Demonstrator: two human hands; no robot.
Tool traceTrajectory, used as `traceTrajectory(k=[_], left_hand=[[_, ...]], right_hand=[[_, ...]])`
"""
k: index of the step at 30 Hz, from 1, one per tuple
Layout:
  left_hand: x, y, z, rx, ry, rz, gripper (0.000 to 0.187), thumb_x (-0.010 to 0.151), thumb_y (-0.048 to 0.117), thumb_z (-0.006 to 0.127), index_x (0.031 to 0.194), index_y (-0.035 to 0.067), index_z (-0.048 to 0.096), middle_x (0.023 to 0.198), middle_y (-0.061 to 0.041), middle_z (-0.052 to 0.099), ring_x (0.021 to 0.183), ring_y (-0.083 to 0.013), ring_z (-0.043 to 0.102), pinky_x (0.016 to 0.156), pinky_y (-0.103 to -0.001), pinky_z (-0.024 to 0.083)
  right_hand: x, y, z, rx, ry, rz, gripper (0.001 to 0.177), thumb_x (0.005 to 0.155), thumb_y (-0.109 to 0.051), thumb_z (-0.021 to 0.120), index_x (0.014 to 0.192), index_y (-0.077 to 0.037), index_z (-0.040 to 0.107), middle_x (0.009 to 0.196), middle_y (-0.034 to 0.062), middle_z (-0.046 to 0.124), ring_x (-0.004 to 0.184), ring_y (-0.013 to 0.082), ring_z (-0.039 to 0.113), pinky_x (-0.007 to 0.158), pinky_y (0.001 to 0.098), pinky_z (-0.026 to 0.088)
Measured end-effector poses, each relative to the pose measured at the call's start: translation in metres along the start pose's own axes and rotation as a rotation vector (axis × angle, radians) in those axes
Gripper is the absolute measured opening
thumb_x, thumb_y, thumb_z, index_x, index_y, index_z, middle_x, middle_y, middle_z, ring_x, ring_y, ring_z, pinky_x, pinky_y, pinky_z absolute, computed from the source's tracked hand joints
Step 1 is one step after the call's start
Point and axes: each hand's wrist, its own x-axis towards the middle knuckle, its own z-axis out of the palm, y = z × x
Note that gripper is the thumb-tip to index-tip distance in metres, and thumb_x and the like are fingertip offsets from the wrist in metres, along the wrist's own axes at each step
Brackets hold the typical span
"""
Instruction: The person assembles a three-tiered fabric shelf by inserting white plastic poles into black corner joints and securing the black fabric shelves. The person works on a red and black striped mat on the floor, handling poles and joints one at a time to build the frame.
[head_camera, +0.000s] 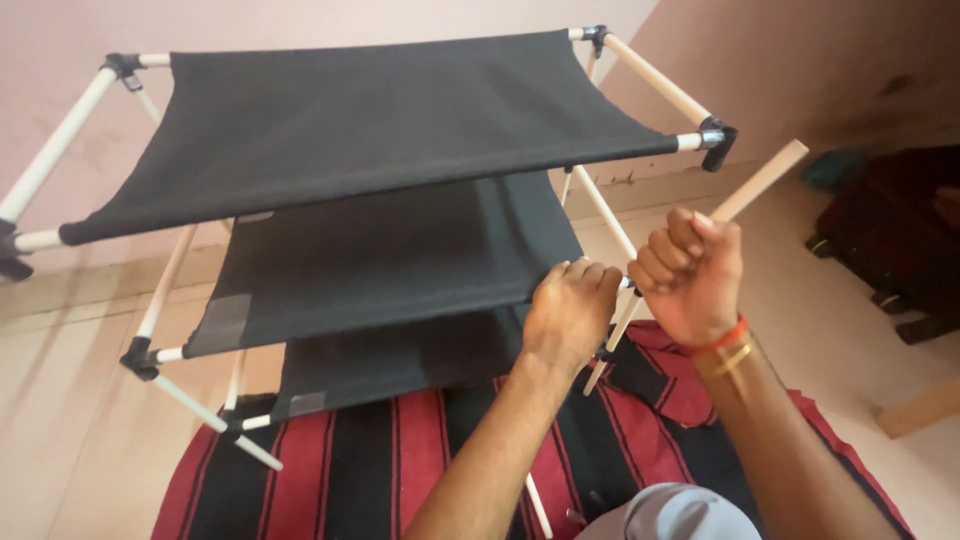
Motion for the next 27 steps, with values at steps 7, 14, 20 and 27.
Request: traceTrajectory(k=[7,14,20,27], left_hand=[[-0.003,0.0,-0.005,0.018,-0.004,0.006,0.01,0.087,0.016,0.064,0.097,0.012,0.065,0.095,-0.004,0.069,0.102,-0.022,0.065,0.094,-0.037,0.05],[-0.007,-0.001,-0.009,0.03,0.018,0.005,0.012,0.086,0.015,0.063,0.098,0.012,0.065,0.097,-0.003,0.069,0.103,-0.0212,0.065,0.093,-0.036,0.05],[-0.005,0.001,-0.011,0.027,0.025,-0.005,0.01,0.084,0.015,0.063,0.094,0.012,0.064,0.092,-0.004,0.068,0.1,-0.0218,0.065,0.092,-0.037,0.05],[-0.006,0.002,-0.01,0.013,0.034,-0.01,0.01,0.085,0.014,0.063,0.095,0.012,0.064,0.093,-0.004,0.068,0.1,-0.022,0.065,0.092,-0.037,0.05]], right_hand=[[-0.099,0.098,-0.064,-0.045,0.585,-0.057,0.035,0.097,-0.044,0.041,0.077,-0.018,0.052,0.061,-0.0061,0.036,0.055,0.0101,0.036,0.052,0.0279,0.031],[-0.201,0.243,-0.103,-1.572,-0.026,0.978,0.054,0.097,-0.057,0.048,0.092,-0.014,0.08,0.087,0.0109,0.078,0.093,0.0366,0.075,0.086,0.0496,0.057],[-0.195,0.248,-0.084,-1.878,0.004,0.859,0.049,0.092,-0.06,0.06,0.101,-0.014,0.073,0.103,0.0176,0.073,0.098,0.0387,0.07,0.087,0.0501,0.056],[-0.192,0.256,-0.112,-1.32,0.251,0.585,0.021,0.09,-0.03,0.068,0.098,-0.011,0.074,0.088,0.0081,0.072,0.083,0.0273,0.067,0.073,0.0412,0.053]])
